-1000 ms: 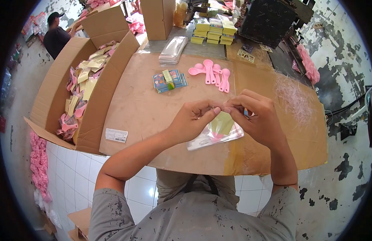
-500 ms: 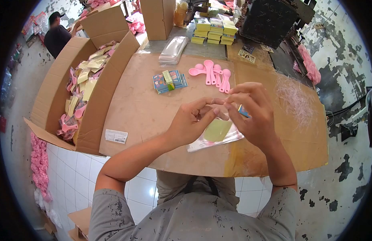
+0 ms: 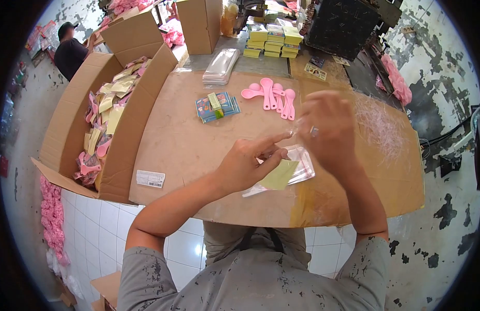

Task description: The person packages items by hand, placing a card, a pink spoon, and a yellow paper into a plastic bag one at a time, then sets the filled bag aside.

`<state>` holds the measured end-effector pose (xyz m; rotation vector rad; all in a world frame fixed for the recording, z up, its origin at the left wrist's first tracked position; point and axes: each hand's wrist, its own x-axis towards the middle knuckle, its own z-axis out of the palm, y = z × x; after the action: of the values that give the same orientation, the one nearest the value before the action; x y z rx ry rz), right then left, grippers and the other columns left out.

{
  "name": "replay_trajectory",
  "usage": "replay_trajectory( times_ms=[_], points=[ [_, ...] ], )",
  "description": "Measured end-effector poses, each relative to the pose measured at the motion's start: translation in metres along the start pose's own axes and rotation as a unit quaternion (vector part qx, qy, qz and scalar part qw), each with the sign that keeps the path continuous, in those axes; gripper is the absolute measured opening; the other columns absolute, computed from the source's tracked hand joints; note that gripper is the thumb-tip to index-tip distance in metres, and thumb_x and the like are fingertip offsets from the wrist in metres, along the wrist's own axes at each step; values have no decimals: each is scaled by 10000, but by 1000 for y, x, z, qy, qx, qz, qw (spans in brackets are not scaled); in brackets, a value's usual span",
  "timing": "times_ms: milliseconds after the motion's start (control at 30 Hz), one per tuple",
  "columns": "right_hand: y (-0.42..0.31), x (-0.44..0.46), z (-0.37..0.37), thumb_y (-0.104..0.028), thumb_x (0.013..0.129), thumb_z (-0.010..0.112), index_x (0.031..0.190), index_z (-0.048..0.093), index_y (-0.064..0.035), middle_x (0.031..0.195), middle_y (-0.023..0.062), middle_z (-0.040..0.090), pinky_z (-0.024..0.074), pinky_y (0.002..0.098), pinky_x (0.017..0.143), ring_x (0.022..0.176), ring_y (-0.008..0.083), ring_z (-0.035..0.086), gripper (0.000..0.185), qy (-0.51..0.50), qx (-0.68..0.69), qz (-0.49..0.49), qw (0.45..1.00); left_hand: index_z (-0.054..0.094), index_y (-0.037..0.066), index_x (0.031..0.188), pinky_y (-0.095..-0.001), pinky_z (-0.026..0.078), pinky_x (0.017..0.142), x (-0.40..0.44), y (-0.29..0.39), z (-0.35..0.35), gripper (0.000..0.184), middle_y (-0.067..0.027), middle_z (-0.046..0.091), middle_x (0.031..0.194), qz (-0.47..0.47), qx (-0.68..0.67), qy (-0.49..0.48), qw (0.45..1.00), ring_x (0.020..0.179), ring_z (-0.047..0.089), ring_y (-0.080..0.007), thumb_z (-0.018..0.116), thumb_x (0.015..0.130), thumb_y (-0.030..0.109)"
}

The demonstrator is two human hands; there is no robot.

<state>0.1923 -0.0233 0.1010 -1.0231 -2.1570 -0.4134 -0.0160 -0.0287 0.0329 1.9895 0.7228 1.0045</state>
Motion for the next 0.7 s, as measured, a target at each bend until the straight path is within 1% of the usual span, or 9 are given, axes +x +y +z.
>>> replay_trajectory(
  times_ms=[67,167,200,300,367,467,567,633,700],
  points=[
    [23,-4,-18,-133,890,663,955,600,-48,943,99,605,481,346,793,914,200,624,125,6,169,130,977,592,-38,1374,-278,584,765,2,0,-3,356,-151,775,952,-46,-71,-9,996,856,734,-127,609,1031,56],
    [84,-38,-53,-110,973,605,1029,560,-44,950,98,622,501,317,733,833,150,631,97,-68,623,319,711,565,-10,1411,-272,567,831,3,-13,-2,351,-162,770,1035,-96,-192,1,977,965,723,-134,550,1072,78],
    [114,-59,-63,-97,973,601,1084,556,-42,993,104,628,509,336,773,886,166,636,132,-54,631,340,696,547,-4,1427,-270,561,852,4,-16,-3,358,-167,766,1061,-101,-212,1,972,999,716,-136,537,1080,82],
    [211,-135,-81,-61,973,589,1250,546,-36,1125,124,646,530,392,893,1048,212,648,281,-18,312,400,861,492,11,1464,-270,552,883,8,-15,-6,386,-176,758,1101,-96,-226,5,969,1050,704,-137,528,1088,94],
    [234,-161,-83,-36,973,582,1360,539,-32,1213,137,658,544,430,973,1155,243,657,390,-37,90,380,920,459,19,1482,-274,553,897,8,-12,-5,403,-179,756,1108,-91,-220,11,971,1063,704,-142,522,1092,100],
    [228,-177,-86,-44,971,604,1403,538,-52,1244,141,653,511,431,1009,1199,256,635,437,-47,-178,335,924,428,27,1497,-287,558,920,8,-10,-2,411,-183,755,1111,-90,-221,18,971,1078,710,-160,501,1101,110],
    [196,-173,-84,-52,969,626,1447,536,-72,1275,146,648,478,432,1044,1243,268,613,486,-50,-430,265,861,429,27,1495,-306,570,930,9,-14,2,405,-186,753,1119,-90,-247,26,965,1087,715,-178,493,1109,130],
    [149,-129,-72,-68,975,638,1396,588,-69,1205,121,680,490,396,1006,1160,254,640,424,0,-182,289,940,430,27,1493,-319,578,934,12,-18,0,403,-186,752,1127,-101,-260,23,960,1089,719,-188,493,1112,145],
    [93,-88,-56,-87,972,666,1333,640,-62,1127,89,710,505,365,947,1060,222,660,362,-26,66,300,951,436,25,1491,-327,584,932,12,-18,0,404,-186,751,1131,-109,-258,24,960,1084,721,-193,493,1114,160]
  ],
)
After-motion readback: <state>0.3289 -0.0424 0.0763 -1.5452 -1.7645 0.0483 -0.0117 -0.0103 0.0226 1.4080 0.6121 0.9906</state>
